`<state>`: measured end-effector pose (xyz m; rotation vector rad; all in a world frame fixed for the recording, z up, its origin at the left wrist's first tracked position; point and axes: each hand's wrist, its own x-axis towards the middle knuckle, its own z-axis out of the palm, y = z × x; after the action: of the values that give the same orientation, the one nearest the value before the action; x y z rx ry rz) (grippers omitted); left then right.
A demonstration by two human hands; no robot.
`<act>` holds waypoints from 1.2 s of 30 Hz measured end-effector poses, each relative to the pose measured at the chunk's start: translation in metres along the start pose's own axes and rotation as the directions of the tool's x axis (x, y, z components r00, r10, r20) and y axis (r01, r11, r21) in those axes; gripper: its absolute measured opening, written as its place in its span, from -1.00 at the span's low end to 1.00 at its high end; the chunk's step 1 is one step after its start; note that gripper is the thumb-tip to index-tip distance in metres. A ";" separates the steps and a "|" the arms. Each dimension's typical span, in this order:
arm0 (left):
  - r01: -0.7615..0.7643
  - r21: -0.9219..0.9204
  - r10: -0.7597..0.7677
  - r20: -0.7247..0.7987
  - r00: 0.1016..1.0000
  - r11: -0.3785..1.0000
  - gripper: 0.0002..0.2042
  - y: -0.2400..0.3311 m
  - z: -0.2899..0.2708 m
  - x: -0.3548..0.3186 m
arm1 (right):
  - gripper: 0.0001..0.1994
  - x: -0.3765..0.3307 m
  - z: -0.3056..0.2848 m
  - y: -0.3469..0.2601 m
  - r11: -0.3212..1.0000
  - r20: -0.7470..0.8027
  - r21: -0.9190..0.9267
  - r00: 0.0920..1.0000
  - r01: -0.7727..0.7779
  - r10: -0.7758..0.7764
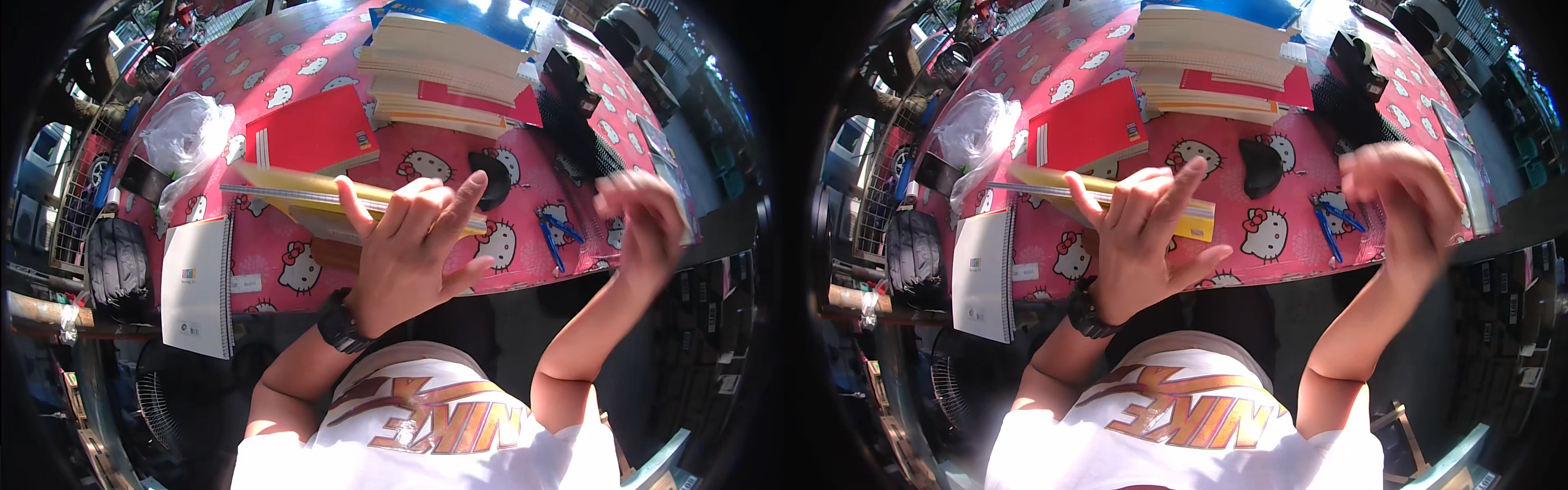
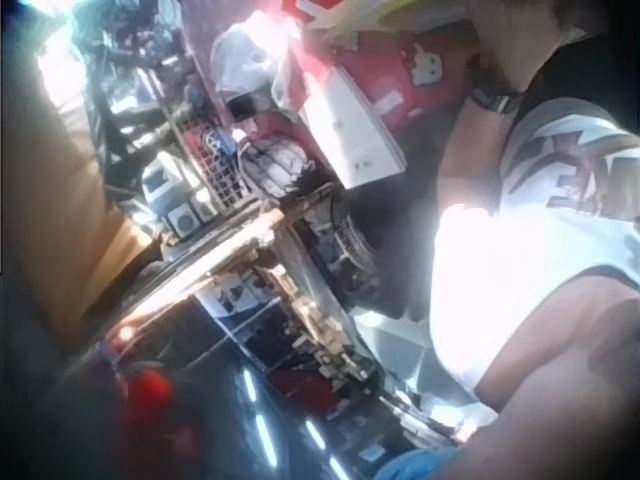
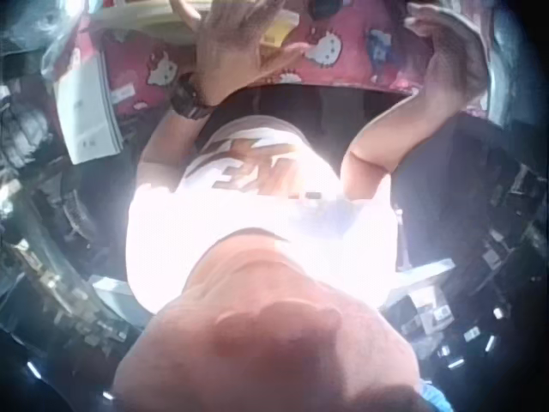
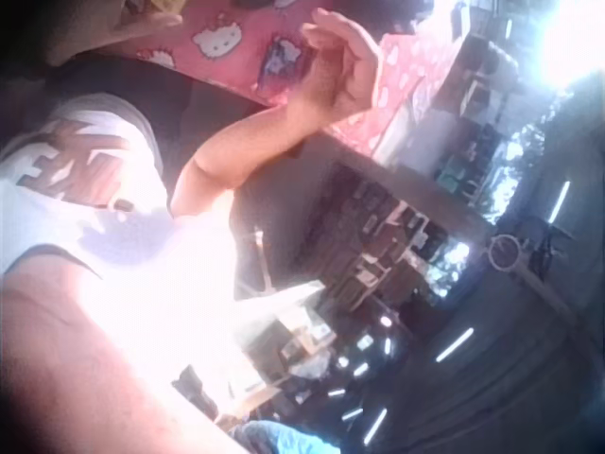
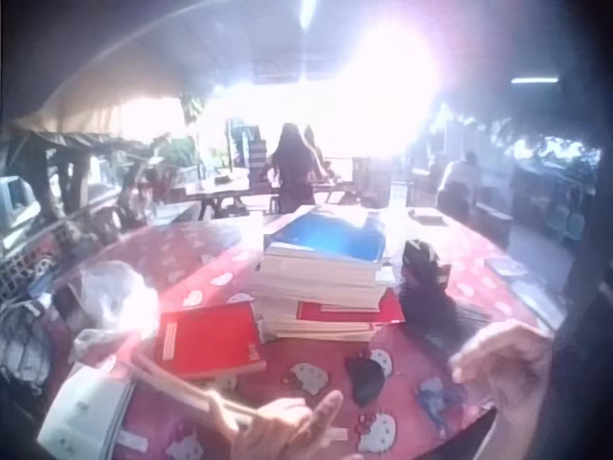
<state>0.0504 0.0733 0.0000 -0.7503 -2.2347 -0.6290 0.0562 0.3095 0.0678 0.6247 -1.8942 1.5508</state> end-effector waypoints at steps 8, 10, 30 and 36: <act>-0.002 0.059 0.010 -0.140 0.990 0.998 -0.76 -0.007 0.029 0.012 | -0.78 -0.049 -0.092 0.240 0.243 -0.158 -0.933 0.908 -0.266 0.388; -0.002 0.081 0.013 -0.131 0.991 0.997 -0.79 -0.005 0.028 0.012 | -0.78 -0.045 -0.080 0.240 0.261 -0.114 -0.937 0.908 -0.233 0.404; 0.039 -0.217 -0.031 0.042 0.999 0.975 -0.77 -0.006 -0.006 0.024 | -0.62 -0.007 -0.083 0.155 0.416 -0.379 -0.798 0.900 -0.436 0.216; -0.070 -0.405 0.062 -0.032 0.998 0.912 -0.82 -0.035 -0.011 0.022 | -0.75 -0.023 0.006 0.039 0.771 0.257 -0.181 0.727 -0.611 0.637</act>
<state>0.0191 0.0485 0.0156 -1.0138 -2.0721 -1.0825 0.0449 0.3108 0.0236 0.1769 -2.5811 1.8352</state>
